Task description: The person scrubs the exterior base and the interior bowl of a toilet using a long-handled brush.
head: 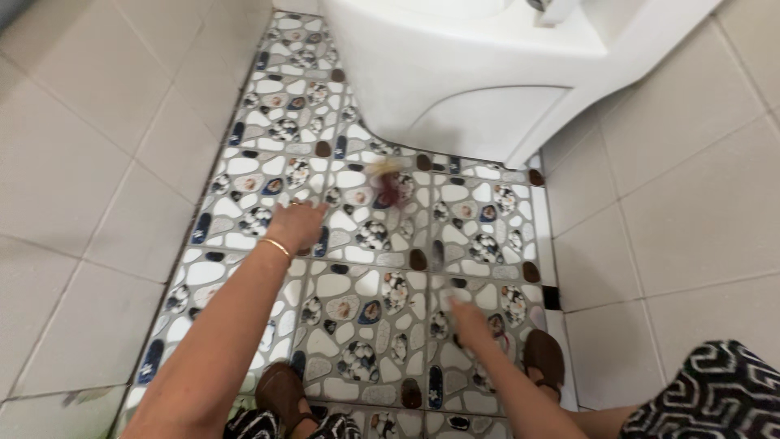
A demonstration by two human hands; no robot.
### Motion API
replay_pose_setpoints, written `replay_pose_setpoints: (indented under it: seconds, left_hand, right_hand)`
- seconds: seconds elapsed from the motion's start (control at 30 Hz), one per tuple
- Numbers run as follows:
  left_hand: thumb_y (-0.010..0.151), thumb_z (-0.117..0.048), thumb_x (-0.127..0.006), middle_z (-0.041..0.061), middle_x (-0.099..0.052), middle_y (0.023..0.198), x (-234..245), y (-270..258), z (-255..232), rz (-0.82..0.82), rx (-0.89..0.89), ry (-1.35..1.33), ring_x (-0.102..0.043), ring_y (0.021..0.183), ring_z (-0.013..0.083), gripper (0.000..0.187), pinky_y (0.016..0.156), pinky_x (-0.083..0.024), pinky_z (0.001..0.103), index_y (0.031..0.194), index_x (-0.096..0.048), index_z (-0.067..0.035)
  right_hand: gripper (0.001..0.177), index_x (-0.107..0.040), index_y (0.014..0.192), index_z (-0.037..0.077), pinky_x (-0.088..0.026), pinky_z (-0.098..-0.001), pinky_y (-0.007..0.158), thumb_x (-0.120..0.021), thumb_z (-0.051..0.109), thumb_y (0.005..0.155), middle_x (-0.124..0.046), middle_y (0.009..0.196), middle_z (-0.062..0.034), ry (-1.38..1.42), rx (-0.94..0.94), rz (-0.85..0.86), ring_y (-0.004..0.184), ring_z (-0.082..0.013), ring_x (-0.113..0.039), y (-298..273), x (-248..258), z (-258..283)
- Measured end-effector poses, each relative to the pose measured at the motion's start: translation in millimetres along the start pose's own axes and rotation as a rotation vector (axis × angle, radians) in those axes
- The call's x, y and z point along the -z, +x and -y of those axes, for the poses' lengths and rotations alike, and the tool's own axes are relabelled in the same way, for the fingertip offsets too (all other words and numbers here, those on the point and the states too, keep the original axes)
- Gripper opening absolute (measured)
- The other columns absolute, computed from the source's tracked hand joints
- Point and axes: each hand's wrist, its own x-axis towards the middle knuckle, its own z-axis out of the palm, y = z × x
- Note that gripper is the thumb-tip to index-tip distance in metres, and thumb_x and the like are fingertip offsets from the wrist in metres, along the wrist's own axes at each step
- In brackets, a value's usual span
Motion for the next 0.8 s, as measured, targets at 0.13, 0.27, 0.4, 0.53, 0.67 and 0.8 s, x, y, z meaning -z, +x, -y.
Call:
replay_pose_setpoints:
  seconds: [0.13, 0.27, 0.4, 0.53, 0.67, 0.8]
  left_hand:
    - [0.089, -0.017, -0.064, 0.008, -0.054, 0.148, 2.4, -15.8, 9.3, 0.179, 0.111, 0.044, -0.056, 0.134, 0.0315, 0.064, 0.111, -0.036, 0.064, 0.15, -0.045, -0.022]
    - [0.097, -0.019, -0.056, 0.011, -0.055, 0.145, 4.1, -17.2, 11.7, 0.083, 0.165, 0.049, -0.054, 0.133, 0.0352, 0.046, 0.11, -0.031, 0.071, 0.143, -0.052, -0.021]
    - [0.097, -0.014, -0.054, 0.013, -0.058, 0.142, 3.2, -6.7, 5.4, 0.028, 0.093, 0.024, -0.063, 0.123, 0.0347, 0.048, 0.105, -0.036, 0.071, 0.144, -0.05, -0.017]
    - [0.096, -0.015, -0.055, 0.011, -0.062, 0.137, -11.5, -24.6, 17.6, 0.067, 0.142, -0.006, -0.063, 0.124, 0.0334, 0.047, 0.108, -0.037, 0.065, 0.142, -0.052, -0.019]
    - [0.098, -0.016, -0.055, 0.009, -0.062, 0.136, -16.0, -40.8, 41.2, 0.091, 0.244, 0.014, -0.064, 0.123, 0.0304, 0.045, 0.107, -0.038, 0.066, 0.142, -0.053, -0.021]
    - [0.092, -0.01, -0.06, 0.01, -0.061, 0.137, -17.5, -52.6, 57.5, 0.079, 0.259, -0.008, -0.065, 0.121, 0.0307, 0.055, 0.106, -0.036, 0.066, 0.145, -0.05, -0.022]
  right_hand:
    - [0.08, -0.072, 0.107, -0.013, -0.053, -0.0558, 0.088, -0.032, 0.055, 0.116, -0.07, 0.096, -0.0298, 0.448, -1.054, -0.014, 0.093, -0.0467, -0.068, 25.6, -18.6, 16.8]
    - [0.058, -0.065, 0.123, -0.001, -0.055, -0.0567, 0.079, -0.032, 0.043, 0.106, -0.067, 0.099, -0.0268, 0.23, -0.455, 0.129, 0.091, -0.0451, -0.067, 48.4, -56.0, 67.0]
    - [0.051, -0.057, 0.132, 0.004, -0.058, -0.0536, 0.076, -0.052, 0.037, 0.094, -0.068, 0.102, -0.0281, -0.064, -0.024, 0.338, 0.09, -0.0426, -0.07, 131.1, -50.6, 76.7]
    - [0.055, -0.063, 0.114, -0.006, -0.06, -0.0513, 0.08, -0.043, 0.044, 0.104, -0.073, 0.103, -0.0331, 0.085, -0.283, 0.382, 0.093, -0.0439, -0.073, 239.1, -50.6, 131.6]
    - [0.068, -0.067, 0.097, -0.008, -0.054, -0.0512, 0.083, -0.04, 0.053, 0.107, -0.07, 0.106, -0.0317, 0.042, -0.108, 0.349, 0.098, -0.0455, -0.069, 245.4, -47.9, 163.3]
    - [0.054, -0.068, 0.101, -0.005, -0.056, -0.0513, 0.082, -0.04, 0.04, 0.105, -0.07, 0.101, -0.0296, -0.032, -0.087, 0.323, 0.096, -0.0446, -0.069, 285.9, -47.7, 141.1]
